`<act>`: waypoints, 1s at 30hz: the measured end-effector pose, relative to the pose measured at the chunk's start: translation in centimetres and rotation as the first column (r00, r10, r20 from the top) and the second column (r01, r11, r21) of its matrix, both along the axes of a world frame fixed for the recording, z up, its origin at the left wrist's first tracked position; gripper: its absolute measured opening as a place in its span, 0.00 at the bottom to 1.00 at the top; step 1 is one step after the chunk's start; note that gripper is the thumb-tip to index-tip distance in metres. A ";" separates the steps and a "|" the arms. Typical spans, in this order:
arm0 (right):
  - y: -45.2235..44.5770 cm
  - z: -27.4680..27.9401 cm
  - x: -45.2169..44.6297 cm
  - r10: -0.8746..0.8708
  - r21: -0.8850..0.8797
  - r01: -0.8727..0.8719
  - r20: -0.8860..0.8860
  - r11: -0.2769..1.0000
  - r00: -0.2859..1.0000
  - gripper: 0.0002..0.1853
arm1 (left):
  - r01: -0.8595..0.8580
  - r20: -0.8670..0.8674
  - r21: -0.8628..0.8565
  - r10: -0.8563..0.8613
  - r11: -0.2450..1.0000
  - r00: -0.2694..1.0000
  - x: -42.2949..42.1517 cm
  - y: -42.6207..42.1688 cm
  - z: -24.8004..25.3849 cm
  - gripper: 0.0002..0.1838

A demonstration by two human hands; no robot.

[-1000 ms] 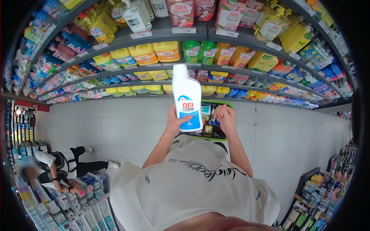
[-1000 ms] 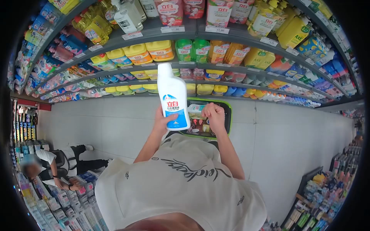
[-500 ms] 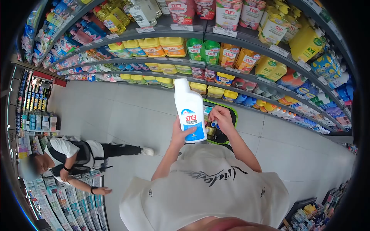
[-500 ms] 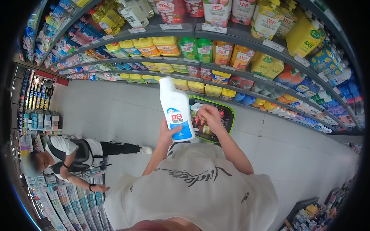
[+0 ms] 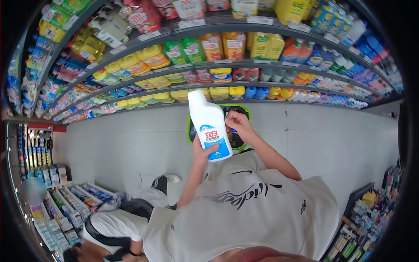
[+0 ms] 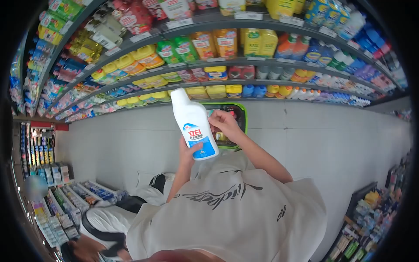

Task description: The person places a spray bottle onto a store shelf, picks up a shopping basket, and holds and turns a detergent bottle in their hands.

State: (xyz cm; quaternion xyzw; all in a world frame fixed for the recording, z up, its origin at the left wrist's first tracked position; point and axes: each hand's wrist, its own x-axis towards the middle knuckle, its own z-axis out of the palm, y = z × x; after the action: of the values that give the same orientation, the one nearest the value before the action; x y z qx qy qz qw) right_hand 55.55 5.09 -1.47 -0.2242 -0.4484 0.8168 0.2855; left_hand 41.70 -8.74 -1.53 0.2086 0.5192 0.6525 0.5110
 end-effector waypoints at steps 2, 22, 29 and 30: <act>0.0 0.2 2.8 -0.039 0.021 0.038 0.035 0.999 0.999 0.10 | 0.036 0.017 0.030 -0.036 0.999 0.999 2.0 0.7 0.1 0.33; 2.1 2.1 21.1 -0.262 -0.104 0.250 -0.118 0.963 0.958 0.11 | 0.138 0.094 0.104 -0.148 0.985 0.985 16.3 4.6 0.4 0.35; 9.8 -0.1 28.5 -0.257 -0.008 0.258 -0.079 0.966 0.963 0.06 | 0.156 0.049 0.077 -0.160 0.985 0.986 22.4 12.1 0.7 0.35; 11.0 0.1 30.0 -0.271 -0.001 0.272 -0.069 0.962 0.960 0.06 | 0.163 0.041 0.073 -0.166 0.984 0.985 23.9 13.3 0.4 0.35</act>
State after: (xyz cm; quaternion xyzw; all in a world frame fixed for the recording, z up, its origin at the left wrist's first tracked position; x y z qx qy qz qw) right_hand 85.58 16.10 -1.42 -0.2543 -0.4071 0.7751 0.4109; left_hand 65.55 4.60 -1.11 0.2529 0.4652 0.6304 0.5677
